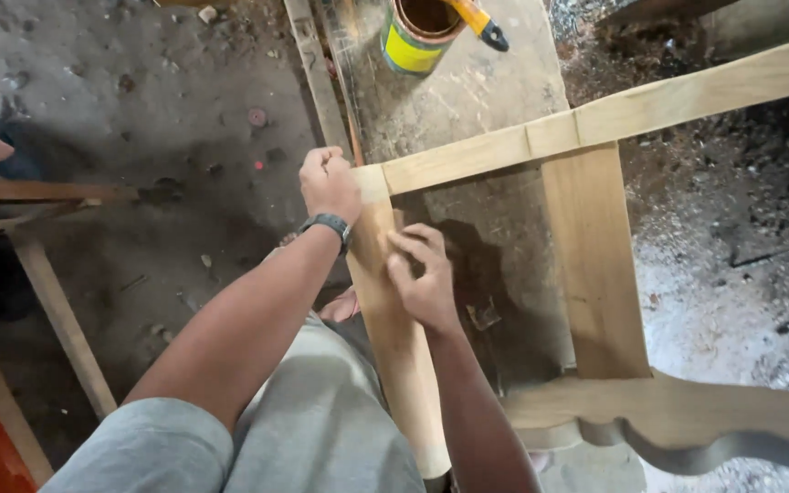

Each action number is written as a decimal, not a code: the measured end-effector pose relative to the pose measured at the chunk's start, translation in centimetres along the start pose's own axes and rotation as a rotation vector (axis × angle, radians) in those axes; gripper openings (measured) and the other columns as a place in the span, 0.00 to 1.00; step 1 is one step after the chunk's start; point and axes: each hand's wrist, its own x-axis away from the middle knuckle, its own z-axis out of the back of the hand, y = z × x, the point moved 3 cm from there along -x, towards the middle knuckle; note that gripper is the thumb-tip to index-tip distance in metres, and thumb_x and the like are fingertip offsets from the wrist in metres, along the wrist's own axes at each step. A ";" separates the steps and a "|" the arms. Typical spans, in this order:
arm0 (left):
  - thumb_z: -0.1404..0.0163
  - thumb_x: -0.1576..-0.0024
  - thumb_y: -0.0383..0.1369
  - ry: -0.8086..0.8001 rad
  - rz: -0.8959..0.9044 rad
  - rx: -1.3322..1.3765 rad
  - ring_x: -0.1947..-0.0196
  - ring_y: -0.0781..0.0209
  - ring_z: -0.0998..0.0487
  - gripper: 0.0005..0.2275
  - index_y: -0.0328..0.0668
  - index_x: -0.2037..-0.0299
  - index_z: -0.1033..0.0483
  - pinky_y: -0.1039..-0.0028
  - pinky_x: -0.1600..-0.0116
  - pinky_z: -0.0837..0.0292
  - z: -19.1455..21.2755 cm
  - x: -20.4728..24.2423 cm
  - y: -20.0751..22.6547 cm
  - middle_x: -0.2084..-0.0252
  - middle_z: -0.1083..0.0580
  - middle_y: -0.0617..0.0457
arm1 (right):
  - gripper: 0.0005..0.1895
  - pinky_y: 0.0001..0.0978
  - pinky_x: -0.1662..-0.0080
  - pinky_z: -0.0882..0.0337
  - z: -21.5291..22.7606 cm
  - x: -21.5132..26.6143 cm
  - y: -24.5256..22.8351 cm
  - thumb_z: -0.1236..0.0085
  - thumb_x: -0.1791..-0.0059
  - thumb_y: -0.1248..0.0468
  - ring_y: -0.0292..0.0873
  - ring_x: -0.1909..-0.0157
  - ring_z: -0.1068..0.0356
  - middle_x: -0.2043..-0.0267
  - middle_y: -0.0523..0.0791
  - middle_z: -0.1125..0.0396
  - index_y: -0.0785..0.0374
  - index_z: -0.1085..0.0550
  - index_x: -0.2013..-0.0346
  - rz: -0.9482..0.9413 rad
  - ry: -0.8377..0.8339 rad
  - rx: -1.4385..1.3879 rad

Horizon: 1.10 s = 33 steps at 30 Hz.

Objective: The person sands a wooden chair frame using a sanding block, moving along the legs and crossbars. The person adjusts grip and position to reach different sections of the frame while sanding.

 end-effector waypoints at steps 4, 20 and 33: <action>0.59 0.47 0.38 -0.057 0.024 0.035 0.58 0.59 0.18 0.12 0.52 0.64 0.20 0.66 0.48 0.24 -0.9 -0.8 -0.9 0.68 0.19 0.57 | 0.35 0.49 0.32 0.39 0.5 -0.4 0.9 0.38 0.56 0.71 0.57 0.27 0.42 0.31 0.59 0.40 0.64 0.37 0.35 -0.124 -0.176 -0.192; 0.61 0.45 0.34 -0.123 -0.102 -0.026 0.59 0.62 0.19 0.14 0.53 0.61 0.18 0.70 0.49 0.25 0.1 -0.4 -0.1 0.68 0.19 0.56 | 0.19 0.46 0.37 0.34 -4.1 -2.8 -0.6 0.47 0.45 0.65 0.60 0.38 0.32 0.35 0.58 0.33 0.71 0.28 0.40 0.301 0.014 0.202; 0.61 0.49 0.29 -0.155 -0.099 0.151 0.67 0.66 0.21 0.16 0.47 0.62 0.17 0.75 0.58 0.22 -0.3 -1.2 -1.2 0.71 0.20 0.54 | 0.25 0.39 0.38 0.35 -4.2 -5.5 -0.1 0.41 0.51 0.66 0.52 0.41 0.27 0.34 0.55 0.33 0.70 0.28 0.39 0.426 -0.078 0.288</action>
